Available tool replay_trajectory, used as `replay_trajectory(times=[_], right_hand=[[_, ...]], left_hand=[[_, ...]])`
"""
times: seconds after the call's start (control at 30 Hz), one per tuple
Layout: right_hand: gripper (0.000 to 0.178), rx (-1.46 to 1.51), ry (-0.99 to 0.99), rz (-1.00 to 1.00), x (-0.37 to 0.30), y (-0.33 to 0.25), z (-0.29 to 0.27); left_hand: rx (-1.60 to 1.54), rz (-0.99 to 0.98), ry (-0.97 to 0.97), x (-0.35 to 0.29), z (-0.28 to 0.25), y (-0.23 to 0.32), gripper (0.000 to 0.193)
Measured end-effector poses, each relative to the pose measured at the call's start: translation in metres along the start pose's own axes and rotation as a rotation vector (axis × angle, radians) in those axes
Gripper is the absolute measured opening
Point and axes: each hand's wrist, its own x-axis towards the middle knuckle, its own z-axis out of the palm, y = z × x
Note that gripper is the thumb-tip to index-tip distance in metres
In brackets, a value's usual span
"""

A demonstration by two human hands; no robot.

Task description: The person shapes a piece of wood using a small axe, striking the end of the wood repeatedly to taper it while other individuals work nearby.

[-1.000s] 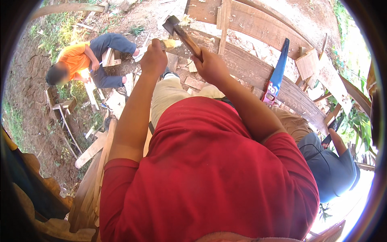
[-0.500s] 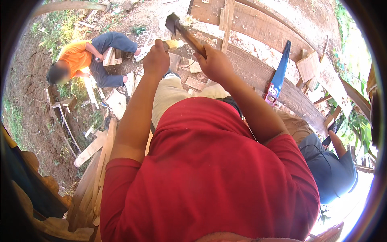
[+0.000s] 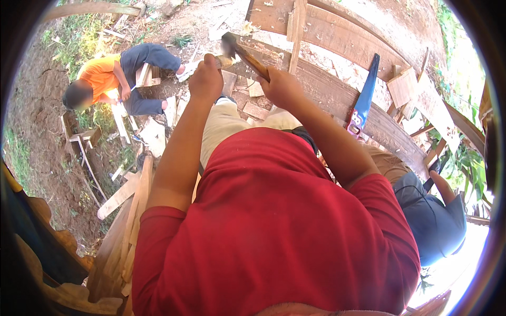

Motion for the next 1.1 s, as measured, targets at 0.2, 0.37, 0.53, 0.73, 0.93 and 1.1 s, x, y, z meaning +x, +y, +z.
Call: replay_trajectory(times=[0.2, 0.37, 0.53, 0.73, 0.93, 1.1], right_hand=[[0.036, 0.052, 0.071, -0.047, -0.003, -0.016, -0.009], [0.033, -0.045, 0.009, -0.018, -0.002, -0.001, -0.002], [0.034, 0.06, 0.017, 0.001, -0.002, 0.008, 0.009], [0.034, 0.11, 0.023, 0.02, -0.01, -0.003, 0.007], [0.035, 0.032, 0.046, 0.01, 0.014, 0.012, 0.002], [0.035, 0.057, -0.009, 0.024, 0.005, 0.012, 0.008]], left_hand=[[0.113, 0.139, 0.196, 0.0, 0.008, -0.005, 0.022], [0.23, 0.159, 0.192, -0.005, 0.013, -0.009, 0.022], [0.197, 0.184, 0.216, 0.002, 0.009, -0.005, 0.021], [0.204, 0.175, 0.193, 0.002, 0.008, -0.005, 0.02], [0.146, 0.189, 0.211, 0.006, 0.014, -0.009, 0.023], [0.173, 0.167, 0.17, -0.002, 0.012, -0.007, 0.021]])
